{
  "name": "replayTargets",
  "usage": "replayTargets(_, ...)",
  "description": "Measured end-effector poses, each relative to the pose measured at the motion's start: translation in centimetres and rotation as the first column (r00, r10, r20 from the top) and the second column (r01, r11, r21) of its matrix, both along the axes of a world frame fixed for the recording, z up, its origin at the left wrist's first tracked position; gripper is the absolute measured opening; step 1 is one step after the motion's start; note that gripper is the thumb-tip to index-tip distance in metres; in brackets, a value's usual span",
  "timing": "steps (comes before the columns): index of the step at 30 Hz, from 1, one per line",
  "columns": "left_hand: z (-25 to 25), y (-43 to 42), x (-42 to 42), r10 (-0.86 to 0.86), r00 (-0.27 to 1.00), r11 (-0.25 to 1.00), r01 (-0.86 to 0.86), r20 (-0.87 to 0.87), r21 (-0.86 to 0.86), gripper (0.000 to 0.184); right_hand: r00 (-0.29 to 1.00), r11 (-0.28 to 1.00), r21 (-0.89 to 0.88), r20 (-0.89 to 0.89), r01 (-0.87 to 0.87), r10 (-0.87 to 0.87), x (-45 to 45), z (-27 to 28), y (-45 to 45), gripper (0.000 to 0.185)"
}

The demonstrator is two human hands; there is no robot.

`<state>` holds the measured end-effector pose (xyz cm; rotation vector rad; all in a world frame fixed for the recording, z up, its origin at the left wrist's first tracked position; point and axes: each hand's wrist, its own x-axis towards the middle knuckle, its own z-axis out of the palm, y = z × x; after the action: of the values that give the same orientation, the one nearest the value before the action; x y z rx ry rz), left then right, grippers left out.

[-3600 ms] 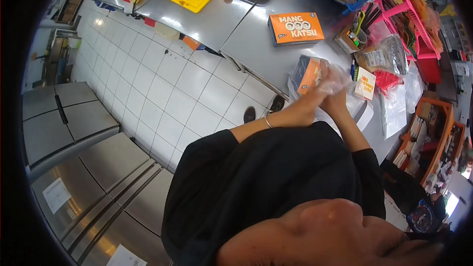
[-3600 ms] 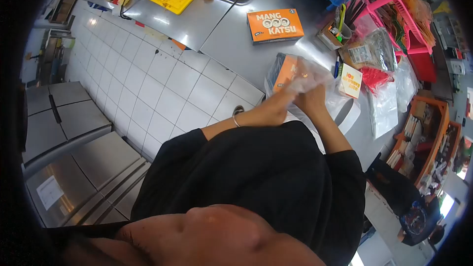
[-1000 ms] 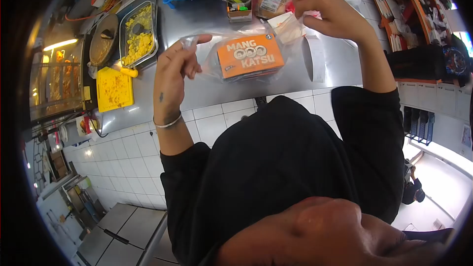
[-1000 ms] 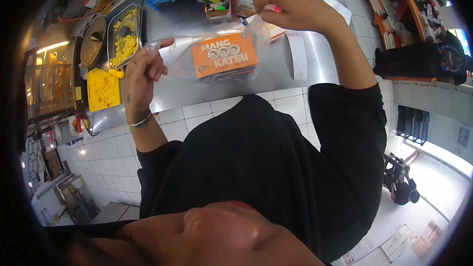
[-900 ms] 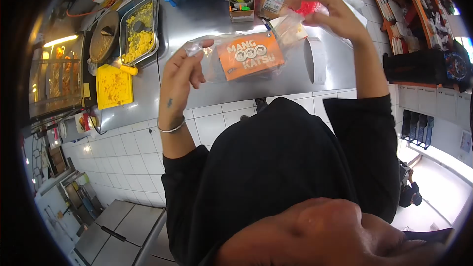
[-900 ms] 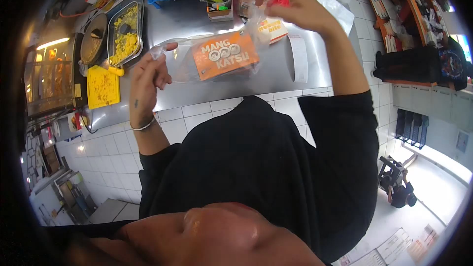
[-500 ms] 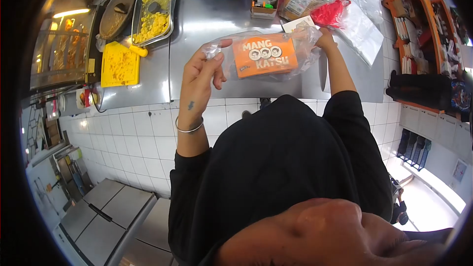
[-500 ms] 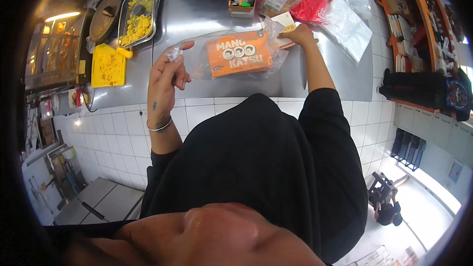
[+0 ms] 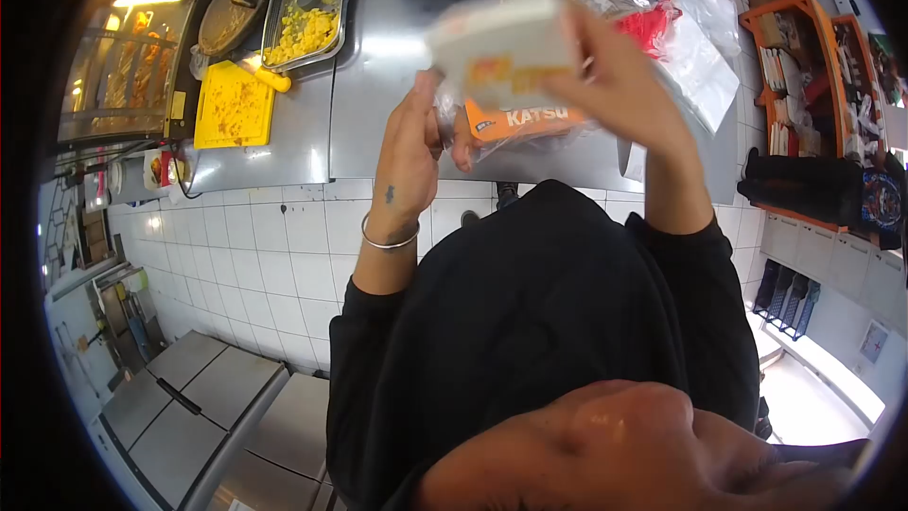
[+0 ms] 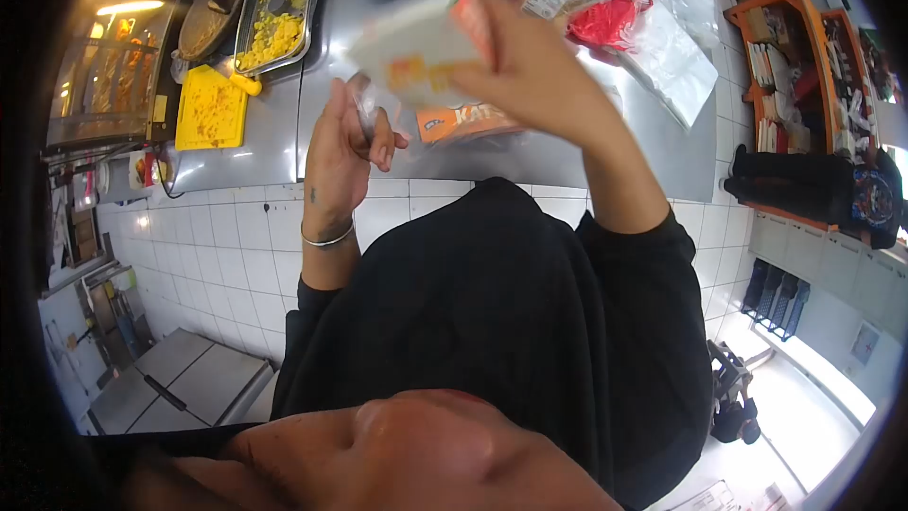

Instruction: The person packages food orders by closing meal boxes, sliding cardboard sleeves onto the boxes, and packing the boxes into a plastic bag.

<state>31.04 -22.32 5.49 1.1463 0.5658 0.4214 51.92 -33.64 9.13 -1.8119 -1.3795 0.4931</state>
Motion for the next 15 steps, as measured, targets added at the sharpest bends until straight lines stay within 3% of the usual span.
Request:
replayTargets(3,-0.6,-0.3,-0.7,0.072,0.994,0.997,-0.074,0.079,0.016,0.064,0.989,0.896,-0.433,0.143,0.099,-0.040,-0.5,-3.8,0.0,0.066)
replayTargets(6,-1.0,-0.5,-0.8,0.064,0.988,0.998,-0.067,0.140,0.012,0.060,0.999,0.920,-0.391,-0.034,-0.005,-0.009,0.7,-7.4,-1.1,0.058)
replayTargets(9,-1.0,-1.1,-0.5,0.041,0.989,0.999,-0.040,0.145,-0.007,0.058,0.978,0.890,-0.455,-0.196,-0.023,-0.075,0.8,-10.4,-0.5,0.065)
replayTargets(10,-0.9,-1.2,-0.3,0.050,0.990,0.999,-0.050,0.136,-0.003,0.058,0.991,0.888,-0.447,-0.020,0.109,-0.132,0.8,-13.0,-0.6,0.062)
replayTargets(13,-1.1,-0.7,-0.6,0.053,0.991,0.998,-0.054,0.124,0.010,0.058,0.861,0.968,0.146,0.442,0.205,-0.249,2.5,-11.4,-3.6,0.053)
replayTargets(14,-1.1,-0.5,-0.8,0.043,0.991,0.999,-0.046,0.124,0.023,0.058,0.965,0.966,0.116,0.098,0.231,-0.243,3.5,-10.1,-5.1,0.048)
replayTargets(15,-1.2,-0.5,-0.9,0.036,0.991,0.999,-0.041,0.127,0.035,0.058,0.941,0.966,0.081,-0.258,0.244,-0.216,5.1,-8.0,-7.0,0.043)
